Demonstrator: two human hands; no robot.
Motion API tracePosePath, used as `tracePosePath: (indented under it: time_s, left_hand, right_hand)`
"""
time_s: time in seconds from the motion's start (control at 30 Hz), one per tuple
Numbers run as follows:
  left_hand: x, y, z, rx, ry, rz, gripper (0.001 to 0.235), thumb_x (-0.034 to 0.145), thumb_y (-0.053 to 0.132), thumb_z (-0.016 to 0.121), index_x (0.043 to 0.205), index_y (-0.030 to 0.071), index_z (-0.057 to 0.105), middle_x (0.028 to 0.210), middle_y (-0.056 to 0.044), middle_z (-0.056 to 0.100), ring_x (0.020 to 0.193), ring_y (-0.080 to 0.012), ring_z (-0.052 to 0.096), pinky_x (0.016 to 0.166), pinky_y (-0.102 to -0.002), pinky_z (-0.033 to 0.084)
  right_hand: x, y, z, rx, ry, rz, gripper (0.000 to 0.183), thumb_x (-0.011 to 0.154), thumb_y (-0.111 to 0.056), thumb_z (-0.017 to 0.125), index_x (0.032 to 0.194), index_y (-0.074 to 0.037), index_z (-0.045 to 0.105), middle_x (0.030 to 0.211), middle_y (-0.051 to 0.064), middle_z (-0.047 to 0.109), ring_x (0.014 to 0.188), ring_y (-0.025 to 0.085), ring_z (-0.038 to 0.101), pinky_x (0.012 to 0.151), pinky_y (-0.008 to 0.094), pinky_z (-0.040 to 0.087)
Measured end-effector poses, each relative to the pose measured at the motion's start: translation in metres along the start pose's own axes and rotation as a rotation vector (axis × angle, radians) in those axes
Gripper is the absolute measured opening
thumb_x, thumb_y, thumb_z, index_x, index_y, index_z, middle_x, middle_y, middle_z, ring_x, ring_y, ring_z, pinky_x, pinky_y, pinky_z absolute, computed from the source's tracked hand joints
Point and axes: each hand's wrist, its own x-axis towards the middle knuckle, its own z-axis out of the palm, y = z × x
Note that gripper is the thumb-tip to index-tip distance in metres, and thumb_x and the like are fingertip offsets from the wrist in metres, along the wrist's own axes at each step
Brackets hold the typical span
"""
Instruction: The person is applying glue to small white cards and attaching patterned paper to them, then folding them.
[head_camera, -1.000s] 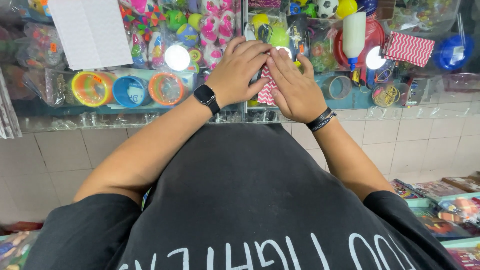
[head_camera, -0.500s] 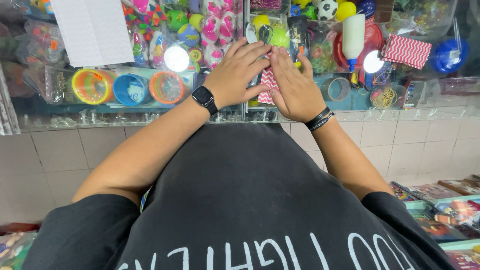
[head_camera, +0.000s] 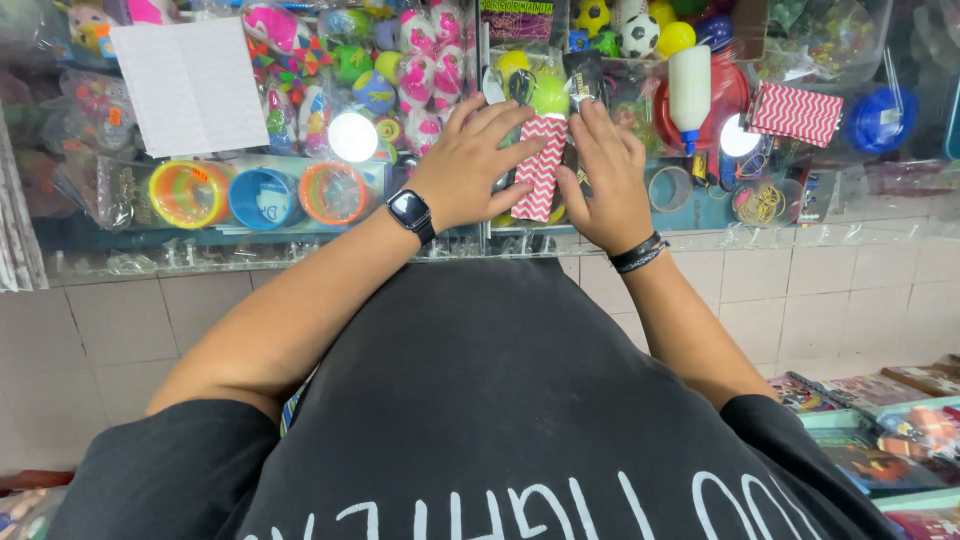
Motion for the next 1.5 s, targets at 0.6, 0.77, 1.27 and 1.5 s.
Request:
tracePosePath:
  time_s: [0.6,0.77,1.27,1.5]
  left_hand:
    - [-0.006,-0.010,0.026,0.041,0.038,-0.019,0.046,0.095,0.030,0.056,0.139,0.018,0.060,0.148,-0.012,0.052,0.140,-0.0306,0.047,0.117,-0.057,0.028]
    - [-0.004,-0.008,0.027,0.047,0.047,-0.032,0.041,0.102,0.035,0.051,0.138,0.018,0.059,0.146,-0.010,0.052,0.140,-0.0285,0.047,0.117,-0.055,0.028]
    - [0.006,-0.002,0.033,0.025,-0.025,-0.147,0.050,0.095,0.048,0.070,0.131,0.014,0.063,0.139,-0.012,0.056,0.136,-0.0320,0.049,0.114,-0.059,0.030]
    - [0.009,0.002,0.032,0.027,-0.133,-0.184,0.050,0.097,0.044,0.070,0.135,0.011,0.065,0.141,-0.016,0.055,0.139,-0.0352,0.047,0.115,-0.065,0.028]
  right_hand:
    - [0.003,0.000,0.010,-0.119,0.023,-0.071,0.054,0.104,-0.035,0.055,0.152,-0.010,0.053,0.164,0.015,0.042,0.153,0.029,0.036,0.110,0.049,0.026]
    - [0.003,-0.003,0.009,-0.112,0.009,-0.019,0.057,0.099,-0.035,0.057,0.152,-0.013,0.053,0.163,0.016,0.043,0.153,0.030,0.036,0.109,0.049,0.026]
    - [0.014,0.020,0.001,-0.150,-0.079,-0.042,0.054,0.101,-0.036,0.048,0.154,-0.028,0.053,0.163,0.012,0.040,0.151,0.029,0.037,0.092,0.042,0.030]
    - [0.004,0.046,-0.002,-0.160,-0.123,-0.196,0.051,0.100,-0.035,0.047,0.150,-0.032,0.058,0.165,0.012,0.040,0.154,0.029,0.034,0.092,0.040,0.030]
